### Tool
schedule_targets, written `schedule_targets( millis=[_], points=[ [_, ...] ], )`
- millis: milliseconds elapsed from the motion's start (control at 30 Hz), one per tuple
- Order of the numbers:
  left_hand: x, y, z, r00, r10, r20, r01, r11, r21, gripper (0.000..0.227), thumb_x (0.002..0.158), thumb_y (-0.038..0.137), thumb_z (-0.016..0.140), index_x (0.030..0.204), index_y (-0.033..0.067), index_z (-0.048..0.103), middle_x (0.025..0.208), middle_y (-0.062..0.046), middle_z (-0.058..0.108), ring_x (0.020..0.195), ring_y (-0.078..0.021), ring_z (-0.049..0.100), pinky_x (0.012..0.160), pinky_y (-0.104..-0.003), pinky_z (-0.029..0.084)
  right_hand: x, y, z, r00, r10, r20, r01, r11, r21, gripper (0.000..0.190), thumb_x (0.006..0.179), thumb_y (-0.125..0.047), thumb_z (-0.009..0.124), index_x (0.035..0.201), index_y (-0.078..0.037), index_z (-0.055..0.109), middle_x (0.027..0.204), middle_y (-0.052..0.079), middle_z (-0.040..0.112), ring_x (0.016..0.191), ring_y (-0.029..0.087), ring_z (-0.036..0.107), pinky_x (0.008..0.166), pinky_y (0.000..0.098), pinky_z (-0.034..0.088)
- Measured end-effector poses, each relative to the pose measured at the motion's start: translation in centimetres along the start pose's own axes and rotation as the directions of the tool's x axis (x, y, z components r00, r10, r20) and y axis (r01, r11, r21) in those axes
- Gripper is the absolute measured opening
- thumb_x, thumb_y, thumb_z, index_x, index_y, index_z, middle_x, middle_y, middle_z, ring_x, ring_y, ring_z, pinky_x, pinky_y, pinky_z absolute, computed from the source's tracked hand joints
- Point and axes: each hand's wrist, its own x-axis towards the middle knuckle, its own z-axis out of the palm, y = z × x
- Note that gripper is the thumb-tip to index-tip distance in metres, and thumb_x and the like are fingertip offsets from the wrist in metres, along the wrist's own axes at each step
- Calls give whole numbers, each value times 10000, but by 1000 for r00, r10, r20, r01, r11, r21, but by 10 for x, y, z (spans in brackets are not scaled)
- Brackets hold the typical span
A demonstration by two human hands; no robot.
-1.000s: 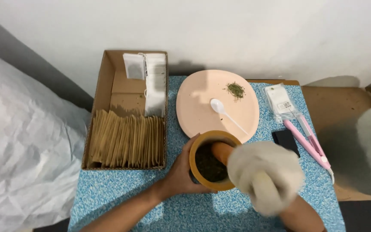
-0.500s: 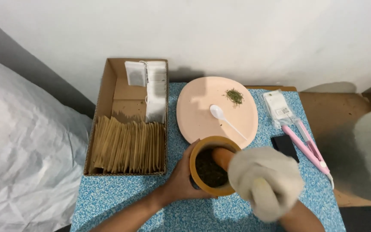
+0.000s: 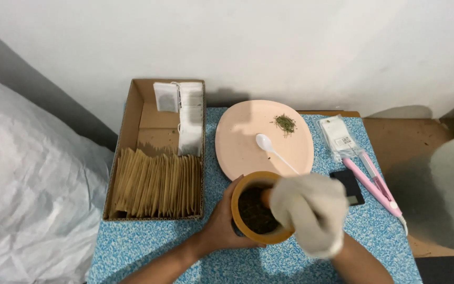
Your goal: Grinding dried tea leaves into a finer powder using a wooden mortar and pestle.
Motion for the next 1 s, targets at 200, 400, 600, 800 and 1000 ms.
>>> schedule_targets(
  millis=[200,400,600,800,1000],
  points=[
    [1,5,-1,997,-69,-19,70,997,25,1256,815,428,937,1711,61,137,1740,-218,373,1620,-400,394,1316,-616,384,6,-5,0,1000,20,20,-20,1000,-7,298,779,128,400,559,-72,428,513,36,494,425,158,451,418,270,349],
    [-5,-5,0,996,-70,-62,75,995,73,1251,808,453,946,1703,78,155,1740,-212,359,1613,-384,398,1303,-612,389,-21,3,-21,1000,4,-11,-5,999,-42,296,753,126,377,540,-79,388,522,42,500,433,185,456,452,305,349],
    [-2,-2,1,999,-45,-8,45,999,-14,1266,818,466,942,1722,100,136,1708,-210,403,1600,-406,423,1296,-630,404,7,-15,-6,980,198,19,-199,971,130,403,925,144,386,578,-58,423,532,54,464,451,155,422,441,264,343],
    [-4,-8,0,1000,-5,-5,5,999,38,1259,834,517,922,1718,101,128,1718,-208,386,1612,-414,406,1300,-643,385,1,-13,-8,930,339,141,-354,930,101,413,960,63,429,583,-104,463,553,13,505,474,122,426,462,251,346],
    [-4,-5,-1,998,-63,-15,64,997,38,1293,813,488,939,1717,84,107,1712,-216,392,1603,-402,420,1282,-619,396,-8,-10,-1,965,241,-105,-215,953,216,185,577,18,381,495,-148,384,440,-30,409,376,100,410,392,235,300]
  ],
)
